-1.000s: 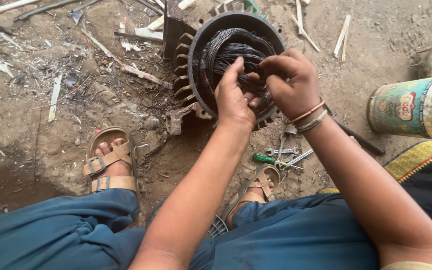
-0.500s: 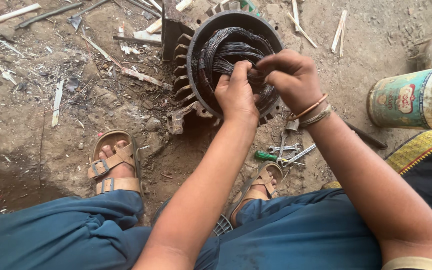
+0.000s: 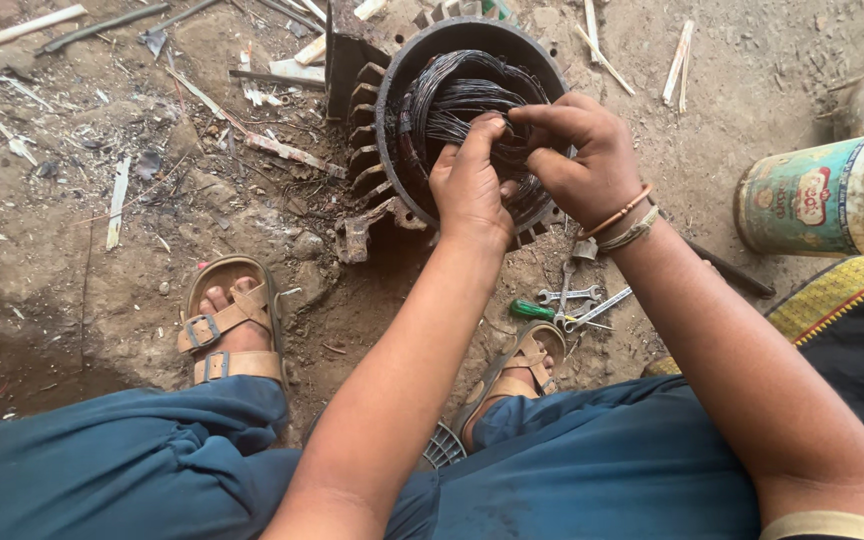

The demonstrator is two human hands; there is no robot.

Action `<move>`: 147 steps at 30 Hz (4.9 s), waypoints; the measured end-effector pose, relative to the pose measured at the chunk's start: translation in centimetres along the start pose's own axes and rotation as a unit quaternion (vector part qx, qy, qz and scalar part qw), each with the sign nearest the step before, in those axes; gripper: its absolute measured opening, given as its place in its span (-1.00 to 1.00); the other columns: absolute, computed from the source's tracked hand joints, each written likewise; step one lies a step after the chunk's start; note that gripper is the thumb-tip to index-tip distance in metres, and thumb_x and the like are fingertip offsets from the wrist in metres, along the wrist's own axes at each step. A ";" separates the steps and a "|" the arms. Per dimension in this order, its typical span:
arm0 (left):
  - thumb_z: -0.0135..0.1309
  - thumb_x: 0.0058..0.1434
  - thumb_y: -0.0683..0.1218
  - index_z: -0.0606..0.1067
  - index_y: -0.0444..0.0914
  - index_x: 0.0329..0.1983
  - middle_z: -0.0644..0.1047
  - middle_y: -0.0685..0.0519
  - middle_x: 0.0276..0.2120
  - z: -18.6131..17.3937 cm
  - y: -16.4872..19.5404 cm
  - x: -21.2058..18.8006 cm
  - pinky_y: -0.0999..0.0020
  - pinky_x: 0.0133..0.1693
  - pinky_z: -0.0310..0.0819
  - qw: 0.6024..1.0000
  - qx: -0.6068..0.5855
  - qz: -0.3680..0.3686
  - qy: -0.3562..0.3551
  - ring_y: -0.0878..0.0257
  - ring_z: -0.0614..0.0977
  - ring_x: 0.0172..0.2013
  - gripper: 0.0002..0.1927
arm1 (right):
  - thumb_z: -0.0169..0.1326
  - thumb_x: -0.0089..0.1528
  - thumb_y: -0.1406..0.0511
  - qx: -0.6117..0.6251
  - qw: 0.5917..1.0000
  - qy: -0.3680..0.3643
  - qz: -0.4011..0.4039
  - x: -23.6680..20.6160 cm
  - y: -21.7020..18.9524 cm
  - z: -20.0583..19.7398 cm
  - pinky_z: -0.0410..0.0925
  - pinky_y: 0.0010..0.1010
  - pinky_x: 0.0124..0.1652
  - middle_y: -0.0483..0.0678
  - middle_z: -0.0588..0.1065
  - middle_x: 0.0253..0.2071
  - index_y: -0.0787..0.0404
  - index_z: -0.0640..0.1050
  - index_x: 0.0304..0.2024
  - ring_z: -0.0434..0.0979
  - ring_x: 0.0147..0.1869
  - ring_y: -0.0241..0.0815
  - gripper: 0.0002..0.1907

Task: The person sits on the ground and works on a motor stator, picking up a bundle of wires and inserting them into the stator slots. They then use a thin wire to tie or secure the internal windings.

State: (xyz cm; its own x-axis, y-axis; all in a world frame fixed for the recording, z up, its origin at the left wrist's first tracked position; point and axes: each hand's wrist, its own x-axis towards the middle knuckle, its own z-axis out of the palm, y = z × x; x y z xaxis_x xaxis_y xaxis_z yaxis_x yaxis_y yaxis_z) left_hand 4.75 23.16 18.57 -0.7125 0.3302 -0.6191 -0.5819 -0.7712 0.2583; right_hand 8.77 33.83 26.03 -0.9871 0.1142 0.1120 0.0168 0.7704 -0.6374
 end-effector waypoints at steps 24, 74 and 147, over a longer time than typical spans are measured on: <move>0.25 0.14 0.00 0.46 -0.18 -0.24 0.56 0.15 -0.42 -0.3 0.0 -0.3 0.54 -0.65 0.20 0.999 0.011 0.007 -0.032 0.42 0.54 -0.55 -0.75 | 0.10 0.21 0.47 0.074 0.994 -0.004 0.077 0.7 1.1 -0.1 0.44 -0.56 -0.21 -0.13 0.58 -0.24 0.26 0.63 0.13 0.53 -0.23 -0.41 -0.59; 0.06 0.35 -0.03 0.47 -0.19 -0.20 0.66 -0.01 -0.05 0.8 4.0 -0.9 0.51 -0.61 0.16 0.981 0.119 -0.144 -0.041 0.45 0.31 -0.71 -0.86 | 0.17 0.27 0.40 0.052 0.982 -0.136 -0.122 9.8 9.9 -6.7 0.52 -0.45 -0.17 0.04 0.64 -0.17 0.26 0.68 -0.08 0.66 -0.17 -0.19 -0.82; 0.20 0.15 -0.18 0.54 -0.27 -0.53 0.51 0.15 -0.58 -0.4 -0.5 3.7 0.35 -0.47 0.44 0.984 0.160 0.053 0.056 0.32 0.54 -0.56 -0.85 | 0.05 0.25 0.34 -0.166 0.973 0.070 -0.142 -4.1 -0.1 3.3 0.31 -0.16 0.38 0.13 0.48 0.22 0.33 0.44 0.21 0.48 0.37 0.07 -0.54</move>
State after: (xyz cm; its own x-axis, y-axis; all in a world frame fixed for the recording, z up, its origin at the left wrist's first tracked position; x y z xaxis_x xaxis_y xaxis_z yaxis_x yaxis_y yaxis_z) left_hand 2.61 24.56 15.83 -0.7385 0.1822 -0.6492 -0.6132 -0.5820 0.5341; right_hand 12.25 31.26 23.09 -0.9288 -0.0661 0.3646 -0.1794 0.9412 -0.2864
